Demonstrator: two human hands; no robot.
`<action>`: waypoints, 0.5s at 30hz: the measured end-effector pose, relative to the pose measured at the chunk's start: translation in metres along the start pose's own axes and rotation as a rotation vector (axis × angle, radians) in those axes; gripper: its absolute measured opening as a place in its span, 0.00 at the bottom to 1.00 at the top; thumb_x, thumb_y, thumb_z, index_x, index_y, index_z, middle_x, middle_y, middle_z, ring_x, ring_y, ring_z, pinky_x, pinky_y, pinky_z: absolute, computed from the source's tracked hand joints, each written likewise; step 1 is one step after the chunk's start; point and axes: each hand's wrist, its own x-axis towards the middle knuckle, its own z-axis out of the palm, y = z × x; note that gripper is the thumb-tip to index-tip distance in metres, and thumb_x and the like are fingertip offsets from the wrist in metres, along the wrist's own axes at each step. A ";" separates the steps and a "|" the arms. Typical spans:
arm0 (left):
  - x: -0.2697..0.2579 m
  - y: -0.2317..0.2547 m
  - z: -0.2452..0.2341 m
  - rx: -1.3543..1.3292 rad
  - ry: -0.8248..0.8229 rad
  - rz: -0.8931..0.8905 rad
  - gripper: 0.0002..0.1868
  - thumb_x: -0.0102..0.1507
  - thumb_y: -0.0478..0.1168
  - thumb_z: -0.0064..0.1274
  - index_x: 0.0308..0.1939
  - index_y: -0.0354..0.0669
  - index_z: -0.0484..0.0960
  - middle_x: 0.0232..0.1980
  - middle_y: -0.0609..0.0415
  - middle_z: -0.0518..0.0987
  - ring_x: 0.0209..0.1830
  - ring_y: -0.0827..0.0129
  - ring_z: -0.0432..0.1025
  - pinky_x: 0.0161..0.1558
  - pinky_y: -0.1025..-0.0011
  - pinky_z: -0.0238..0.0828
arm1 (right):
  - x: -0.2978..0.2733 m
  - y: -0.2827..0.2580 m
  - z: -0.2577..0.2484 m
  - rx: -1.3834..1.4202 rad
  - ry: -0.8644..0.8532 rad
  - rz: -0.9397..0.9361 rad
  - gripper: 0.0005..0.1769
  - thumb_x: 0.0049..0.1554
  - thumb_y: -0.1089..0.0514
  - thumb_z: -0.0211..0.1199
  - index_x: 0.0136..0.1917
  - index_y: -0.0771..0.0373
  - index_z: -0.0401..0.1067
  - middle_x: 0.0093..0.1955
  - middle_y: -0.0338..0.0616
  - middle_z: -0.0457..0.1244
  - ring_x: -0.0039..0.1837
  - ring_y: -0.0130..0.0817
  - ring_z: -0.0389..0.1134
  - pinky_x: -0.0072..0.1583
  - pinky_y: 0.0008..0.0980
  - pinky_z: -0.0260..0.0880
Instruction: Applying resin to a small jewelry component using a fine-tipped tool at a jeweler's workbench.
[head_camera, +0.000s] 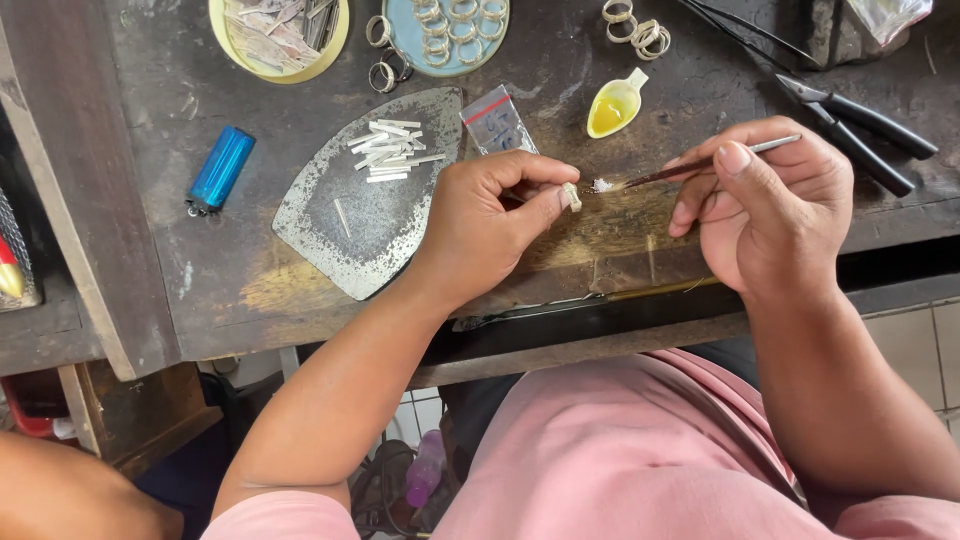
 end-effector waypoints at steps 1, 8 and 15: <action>0.001 0.000 -0.001 0.001 0.002 0.003 0.05 0.53 0.32 0.54 0.33 0.43 0.80 0.27 0.61 0.78 0.24 0.83 0.66 0.29 0.86 0.63 | 0.000 0.000 0.000 0.001 -0.002 -0.003 0.09 0.54 0.59 0.53 0.38 0.68 0.62 0.38 0.59 0.61 0.26 0.39 0.60 0.28 0.24 0.61; 0.003 0.000 -0.002 -0.367 -0.052 -0.122 0.06 0.53 0.28 0.51 0.34 0.35 0.78 0.21 0.53 0.73 0.21 0.77 0.68 0.25 0.82 0.71 | 0.001 0.002 -0.001 0.023 0.002 0.001 0.08 0.54 0.59 0.54 0.38 0.68 0.62 0.37 0.60 0.61 0.25 0.40 0.60 0.27 0.25 0.62; 0.003 0.002 -0.004 -0.599 -0.001 -0.217 0.08 0.52 0.31 0.53 0.35 0.32 0.77 0.25 0.47 0.76 0.24 0.69 0.72 0.27 0.80 0.74 | 0.003 0.000 -0.001 0.070 0.013 0.029 0.11 0.54 0.57 0.52 0.42 0.69 0.65 0.37 0.59 0.62 0.25 0.40 0.60 0.28 0.26 0.62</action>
